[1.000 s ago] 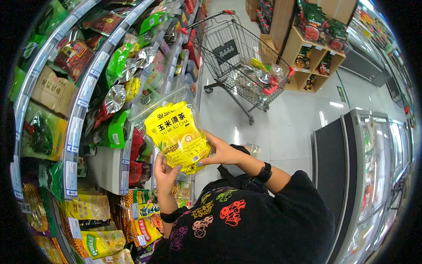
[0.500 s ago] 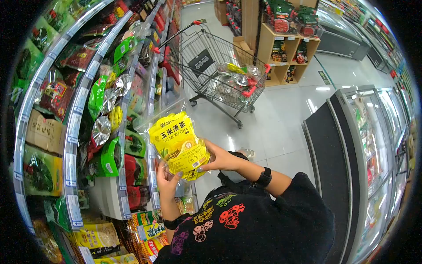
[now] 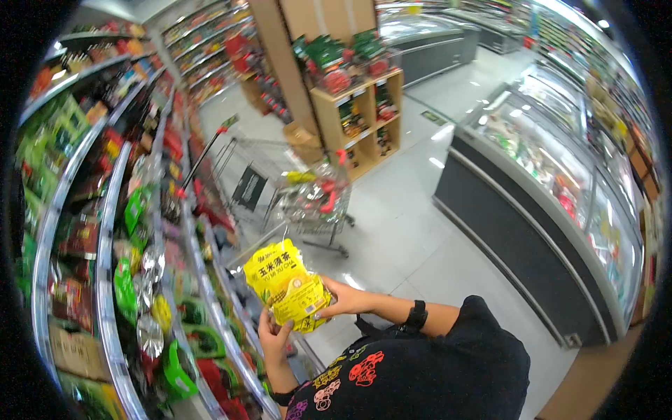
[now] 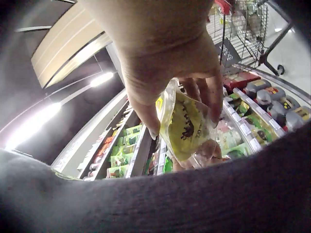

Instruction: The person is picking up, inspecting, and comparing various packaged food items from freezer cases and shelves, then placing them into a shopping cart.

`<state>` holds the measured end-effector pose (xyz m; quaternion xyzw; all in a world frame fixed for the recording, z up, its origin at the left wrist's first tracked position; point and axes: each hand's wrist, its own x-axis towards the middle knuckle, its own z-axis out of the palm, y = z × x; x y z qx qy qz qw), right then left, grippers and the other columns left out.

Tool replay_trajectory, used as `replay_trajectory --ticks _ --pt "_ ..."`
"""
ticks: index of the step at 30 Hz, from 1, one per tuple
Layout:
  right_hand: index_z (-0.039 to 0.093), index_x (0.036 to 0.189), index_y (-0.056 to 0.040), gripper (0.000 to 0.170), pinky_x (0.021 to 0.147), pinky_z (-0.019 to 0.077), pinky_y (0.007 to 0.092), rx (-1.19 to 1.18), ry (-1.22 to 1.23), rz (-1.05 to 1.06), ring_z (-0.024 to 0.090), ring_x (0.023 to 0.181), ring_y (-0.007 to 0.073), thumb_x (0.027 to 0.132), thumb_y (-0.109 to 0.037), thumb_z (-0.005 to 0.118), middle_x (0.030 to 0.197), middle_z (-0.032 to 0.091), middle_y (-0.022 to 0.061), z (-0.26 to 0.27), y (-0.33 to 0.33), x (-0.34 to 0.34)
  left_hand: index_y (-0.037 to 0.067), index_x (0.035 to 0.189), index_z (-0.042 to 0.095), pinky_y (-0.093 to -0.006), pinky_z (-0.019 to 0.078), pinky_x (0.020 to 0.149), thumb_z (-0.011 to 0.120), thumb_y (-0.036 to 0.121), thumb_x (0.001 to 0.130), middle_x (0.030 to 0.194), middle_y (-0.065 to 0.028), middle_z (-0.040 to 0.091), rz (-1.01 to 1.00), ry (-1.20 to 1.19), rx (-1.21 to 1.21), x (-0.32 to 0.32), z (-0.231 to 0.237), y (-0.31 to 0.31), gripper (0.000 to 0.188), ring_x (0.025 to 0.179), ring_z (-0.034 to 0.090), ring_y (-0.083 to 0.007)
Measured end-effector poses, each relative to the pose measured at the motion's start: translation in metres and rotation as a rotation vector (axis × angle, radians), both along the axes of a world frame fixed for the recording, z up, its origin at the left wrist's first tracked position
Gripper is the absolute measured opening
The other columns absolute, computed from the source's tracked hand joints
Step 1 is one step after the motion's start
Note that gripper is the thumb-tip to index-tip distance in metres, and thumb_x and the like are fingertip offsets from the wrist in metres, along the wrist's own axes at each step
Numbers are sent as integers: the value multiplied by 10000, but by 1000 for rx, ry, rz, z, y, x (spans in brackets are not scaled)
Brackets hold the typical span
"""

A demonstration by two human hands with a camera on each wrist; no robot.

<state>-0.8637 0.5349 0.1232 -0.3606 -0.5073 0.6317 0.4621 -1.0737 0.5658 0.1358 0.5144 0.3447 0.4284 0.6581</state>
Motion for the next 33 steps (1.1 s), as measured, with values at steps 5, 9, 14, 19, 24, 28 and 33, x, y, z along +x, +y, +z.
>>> replay_trajectory --ticks 5,9,14,19,24,28,33 --pt "-19 1335 -122 876 608 528 323 -159 24 -40 462 1043 232 728 -69 611 1253 328 113 19 7 45 -17 1202 327 -254 435 765 609 1 726 1048 -122 527 -185 23 29 48 -1 44 553 921 537 -168" --pt "9 1336 -133 855 611 526 327 -204 -20 -94 505 983 229 734 -108 616 1227 368 123 13 35 87 -17 1202 329 -236 441 734 587 11 752 1031 -108 536 -267 93 35 90 -23 86 519 893 542 -144" --pt "112 1314 -121 792 536 522 318 -193 -8 -95 585 803 206 725 -137 639 1087 493 124 -10 93 127 -36 1160 369 -217 437 681 630 117 749 951 -90 571 -292 319 -6 123 -38 133 511 799 549 -115" --pt "155 1294 -94 741 497 515 298 -280 20 -52 610 691 201 732 -164 633 956 556 124 -18 142 155 -71 1041 429 -216 431 550 625 227 761 814 -100 585 -219 519 -40 150 -47 177 453 654 545 -102" --pt "173 1273 -96 718 452 505 286 -395 -12 -24 615 614 211 730 -189 634 953 561 154 -15 175 183 -75 975 456 -257 447 559 584 283 785 732 -121 593 -240 651 -102 169 -70 196 425 627 572 -153" --pt "169 1272 -94 732 437 504 288 -463 72 10 614 592 215 722 -212 638 965 559 163 -32 194 187 -74 938 468 -271 454 565 525 348 813 705 -141 595 -338 767 -136 176 -72 215 444 612 582 -171" --pt "129 1278 -71 698 501 526 305 -562 80 -8 621 684 261 774 -202 593 1016 533 185 -36 221 193 -70 877 471 -311 452 582 469 385 833 694 -164 591 -422 1022 -12 188 -73 251 458 634 594 -225"
